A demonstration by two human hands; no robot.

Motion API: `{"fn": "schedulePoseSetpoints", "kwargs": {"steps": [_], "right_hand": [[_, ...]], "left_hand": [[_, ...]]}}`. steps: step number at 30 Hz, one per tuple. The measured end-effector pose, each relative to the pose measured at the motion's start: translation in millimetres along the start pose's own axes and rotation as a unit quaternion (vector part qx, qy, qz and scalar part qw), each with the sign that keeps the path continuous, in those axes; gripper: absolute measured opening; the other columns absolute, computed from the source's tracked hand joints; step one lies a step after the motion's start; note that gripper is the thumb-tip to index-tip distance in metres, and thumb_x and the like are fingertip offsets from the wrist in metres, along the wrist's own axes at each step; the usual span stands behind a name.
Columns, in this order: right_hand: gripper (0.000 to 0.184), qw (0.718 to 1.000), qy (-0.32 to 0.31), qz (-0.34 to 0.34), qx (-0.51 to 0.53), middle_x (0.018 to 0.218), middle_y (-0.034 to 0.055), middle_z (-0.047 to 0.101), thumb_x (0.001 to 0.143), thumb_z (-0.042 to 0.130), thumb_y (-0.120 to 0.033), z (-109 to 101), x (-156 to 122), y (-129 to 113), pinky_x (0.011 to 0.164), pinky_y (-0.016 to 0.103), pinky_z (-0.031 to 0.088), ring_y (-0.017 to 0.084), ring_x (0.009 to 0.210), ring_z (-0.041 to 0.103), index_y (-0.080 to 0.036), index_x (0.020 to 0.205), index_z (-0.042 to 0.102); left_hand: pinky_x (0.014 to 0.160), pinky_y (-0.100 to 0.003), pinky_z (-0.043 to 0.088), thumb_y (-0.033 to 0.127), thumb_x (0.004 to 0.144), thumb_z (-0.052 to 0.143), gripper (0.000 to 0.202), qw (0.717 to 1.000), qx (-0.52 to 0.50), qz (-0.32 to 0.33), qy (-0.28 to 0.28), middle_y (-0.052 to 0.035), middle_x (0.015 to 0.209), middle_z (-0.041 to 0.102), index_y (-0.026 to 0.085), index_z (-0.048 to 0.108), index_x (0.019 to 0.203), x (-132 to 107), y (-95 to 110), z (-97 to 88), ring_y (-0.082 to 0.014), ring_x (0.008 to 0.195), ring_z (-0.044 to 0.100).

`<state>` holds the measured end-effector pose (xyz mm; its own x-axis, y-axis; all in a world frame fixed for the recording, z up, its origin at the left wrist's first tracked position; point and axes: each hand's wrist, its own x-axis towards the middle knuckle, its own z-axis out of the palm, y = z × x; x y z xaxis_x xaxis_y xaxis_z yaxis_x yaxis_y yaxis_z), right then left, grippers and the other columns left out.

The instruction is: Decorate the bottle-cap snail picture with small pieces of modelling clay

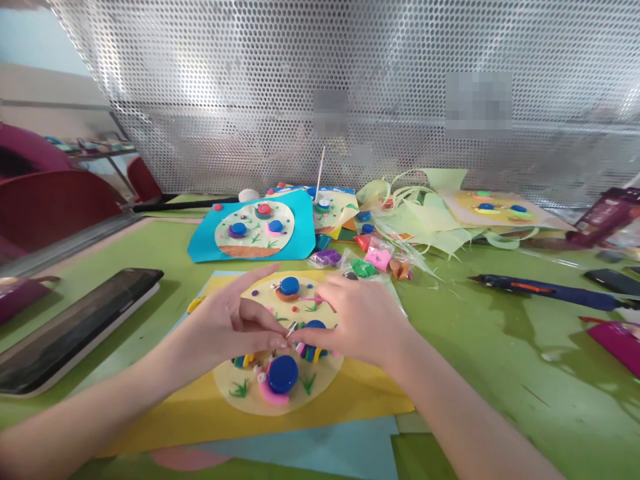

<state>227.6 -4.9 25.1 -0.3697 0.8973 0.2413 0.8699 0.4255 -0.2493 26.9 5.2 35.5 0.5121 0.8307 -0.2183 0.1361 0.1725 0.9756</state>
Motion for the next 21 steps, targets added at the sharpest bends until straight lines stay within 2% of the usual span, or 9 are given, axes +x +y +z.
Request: {"fn": "schedulePoseSetpoints", "kwargs": {"steps": [6, 11, 16, 21], "right_hand": [[0.043, 0.999, 0.02, 0.001, 0.051, 0.067, 0.0004, 0.056, 0.068, 0.065, -0.059, -0.2, -0.9, 3.6, 0.053, 0.028, 0.036, 0.019, 0.06, 0.055, -0.017, 0.079, 0.064], [0.021, 0.983, 0.037, -0.017, 0.177, 0.065, -0.005, 0.051, 0.079, 0.064, -0.039, -1.7, -1.9, 6.9, 0.048, 0.02, 0.04, 0.01, 0.055, 0.05, -0.024, 0.094, 0.063], [0.019, 0.966, 0.033, -0.061, 0.248, 0.065, -0.005, 0.056, 0.079, 0.066, -0.026, 4.2, -2.3, 5.3, 0.045, 0.016, 0.039, 0.008, 0.054, 0.049, -0.026, 0.098, 0.066], [0.005, 0.962, 0.037, -0.082, 0.258, 0.069, -0.0022, 0.063, 0.08, 0.065, -0.016, 6.3, -1.1, 4.3, 0.054, 0.016, 0.041, 0.008, 0.061, 0.055, -0.019, 0.079, 0.07]], "left_hand": [[0.05, -0.022, 0.047, 0.022, 0.065, 0.076, 0.086, 1.0, 0.02, 0.003, 0.012, 0.0001, 0.071, 0.071, 0.026, 0.024, 0.133, 0.7, 1.3, -2.4, -0.0207, 0.069, 0.068], [0.069, -0.032, 0.052, 0.027, 0.066, 0.076, 0.087, 0.999, 0.029, 0.007, 0.042, -0.0007, 0.074, 0.071, 0.024, 0.023, 0.135, 7.5, 0.8, -7.2, -0.0202, 0.073, 0.068], [0.061, -0.028, 0.053, 0.022, 0.067, 0.075, 0.085, 0.999, 0.006, -0.023, 0.026, -0.0007, 0.073, 0.071, 0.024, 0.023, 0.134, 10.4, -1.5, -6.9, -0.0187, 0.067, 0.068], [0.056, -0.022, 0.053, 0.016, 0.068, 0.074, 0.082, 0.998, -0.02, -0.051, 0.025, 0.0018, 0.069, 0.07, 0.023, 0.023, 0.133, 11.3, -1.8, -3.4, -0.0155, 0.063, 0.068]]}}
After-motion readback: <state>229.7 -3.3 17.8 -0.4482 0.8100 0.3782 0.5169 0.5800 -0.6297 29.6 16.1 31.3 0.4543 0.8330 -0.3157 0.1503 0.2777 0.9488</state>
